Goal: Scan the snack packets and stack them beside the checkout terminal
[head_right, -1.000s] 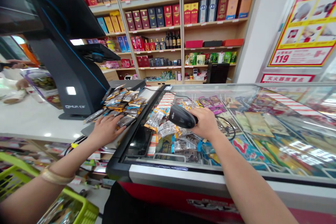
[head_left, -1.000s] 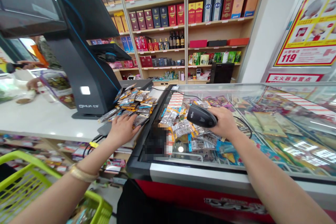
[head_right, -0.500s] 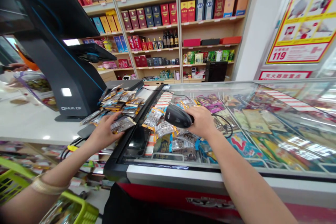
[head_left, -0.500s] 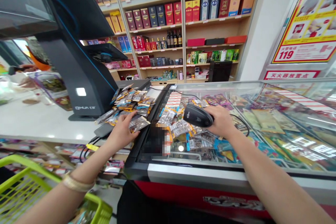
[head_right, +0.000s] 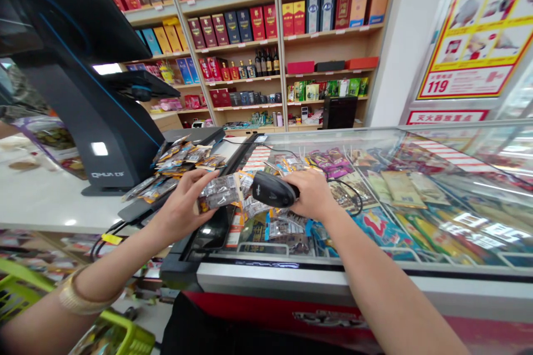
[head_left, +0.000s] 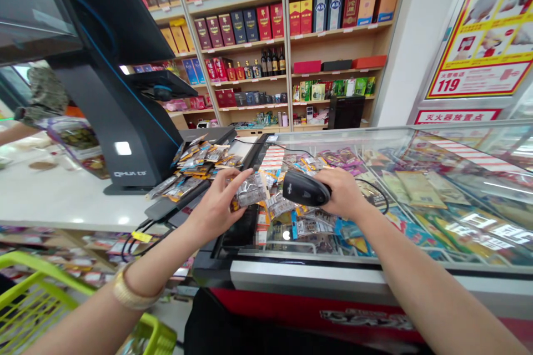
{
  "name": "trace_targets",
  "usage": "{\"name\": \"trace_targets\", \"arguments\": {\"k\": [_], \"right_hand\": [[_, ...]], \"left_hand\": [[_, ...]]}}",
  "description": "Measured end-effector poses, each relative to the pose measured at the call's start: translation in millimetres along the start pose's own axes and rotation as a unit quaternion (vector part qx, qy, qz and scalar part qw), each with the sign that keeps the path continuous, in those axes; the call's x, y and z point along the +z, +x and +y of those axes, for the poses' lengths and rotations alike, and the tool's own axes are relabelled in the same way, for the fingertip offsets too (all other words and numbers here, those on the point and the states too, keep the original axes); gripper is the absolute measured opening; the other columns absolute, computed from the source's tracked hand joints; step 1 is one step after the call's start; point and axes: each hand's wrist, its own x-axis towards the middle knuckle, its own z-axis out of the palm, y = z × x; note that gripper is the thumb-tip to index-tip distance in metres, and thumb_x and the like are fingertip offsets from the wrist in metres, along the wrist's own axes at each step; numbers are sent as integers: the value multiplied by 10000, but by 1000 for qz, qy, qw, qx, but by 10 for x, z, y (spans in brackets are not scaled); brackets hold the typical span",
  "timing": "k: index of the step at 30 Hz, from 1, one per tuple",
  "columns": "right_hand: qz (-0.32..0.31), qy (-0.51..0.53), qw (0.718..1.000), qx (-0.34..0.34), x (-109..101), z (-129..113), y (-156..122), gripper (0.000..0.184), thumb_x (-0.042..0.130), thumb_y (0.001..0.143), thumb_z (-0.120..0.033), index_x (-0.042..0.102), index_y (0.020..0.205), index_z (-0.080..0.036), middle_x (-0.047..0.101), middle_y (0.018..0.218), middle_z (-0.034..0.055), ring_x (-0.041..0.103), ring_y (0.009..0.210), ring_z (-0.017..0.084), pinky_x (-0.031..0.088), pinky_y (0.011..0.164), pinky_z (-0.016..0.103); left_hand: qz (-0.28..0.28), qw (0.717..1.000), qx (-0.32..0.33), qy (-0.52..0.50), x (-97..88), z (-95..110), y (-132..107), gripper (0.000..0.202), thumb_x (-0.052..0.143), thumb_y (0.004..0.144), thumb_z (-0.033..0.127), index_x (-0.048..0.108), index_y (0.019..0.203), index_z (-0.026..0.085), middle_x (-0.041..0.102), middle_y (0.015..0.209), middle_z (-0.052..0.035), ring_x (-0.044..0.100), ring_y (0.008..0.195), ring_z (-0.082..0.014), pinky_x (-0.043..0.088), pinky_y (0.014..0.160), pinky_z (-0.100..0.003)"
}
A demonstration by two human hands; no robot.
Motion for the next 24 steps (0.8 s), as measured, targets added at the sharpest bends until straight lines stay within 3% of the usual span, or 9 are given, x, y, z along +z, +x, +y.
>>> {"name": "trace_targets", "arguments": {"k": [7, 11, 15, 20, 24], "right_hand": [[-14, 9, 1000, 0, -21, -52, 26, 215, 581, 687, -256, 682, 872, -216, 710, 790, 53, 632, 750, 210, 376, 686, 320], [-27, 1, 1000, 8, -26, -52, 36, 190, 580, 684, -263, 677, 843, -221, 703, 760, 45, 627, 733, 208, 369, 669, 315], [7, -18, 1000, 12, -28, -2, 21, 241, 580, 684, -285, 680, 891, -213, 713, 804, 60, 637, 755, 221, 380, 670, 323], [42, -50, 997, 31, -32, 76, -21, 268, 593, 717, -325, 680, 946, -217, 723, 885, 84, 644, 807, 238, 417, 719, 335], [45, -54, 997, 28, -16, 116, -45, 263, 606, 708, -324, 677, 936, -215, 725, 896, 86, 654, 819, 243, 434, 716, 336]], "left_hand": [[-7, 999, 37, -18, 95, 72, 86, 765, 615, 827, 140, 255, 1488, 281, 420, 1276, -125, 517, 1176, -266, 482, 1014, -432], [-25, 999, 10, -37, 99, 84, 77, 748, 617, 816, 139, 294, 1474, 287, 423, 1282, -118, 534, 1154, -257, 479, 1016, -430], [-19, 996, -33, -85, 164, 144, 85, 723, 657, 778, 165, 371, 1433, 272, 438, 1261, -107, 497, 1209, -267, 452, 1052, -437], [15, 980, -113, -165, 540, 258, 246, 619, 696, 754, 207, 481, 1333, 240, 465, 1219, -101, 499, 1197, -252, 425, 1071, -444], [1, 974, -107, -201, 869, 327, 427, 568, 701, 761, 219, 514, 1298, 222, 489, 1227, -114, 508, 1196, -257, 419, 1076, -460]]}}
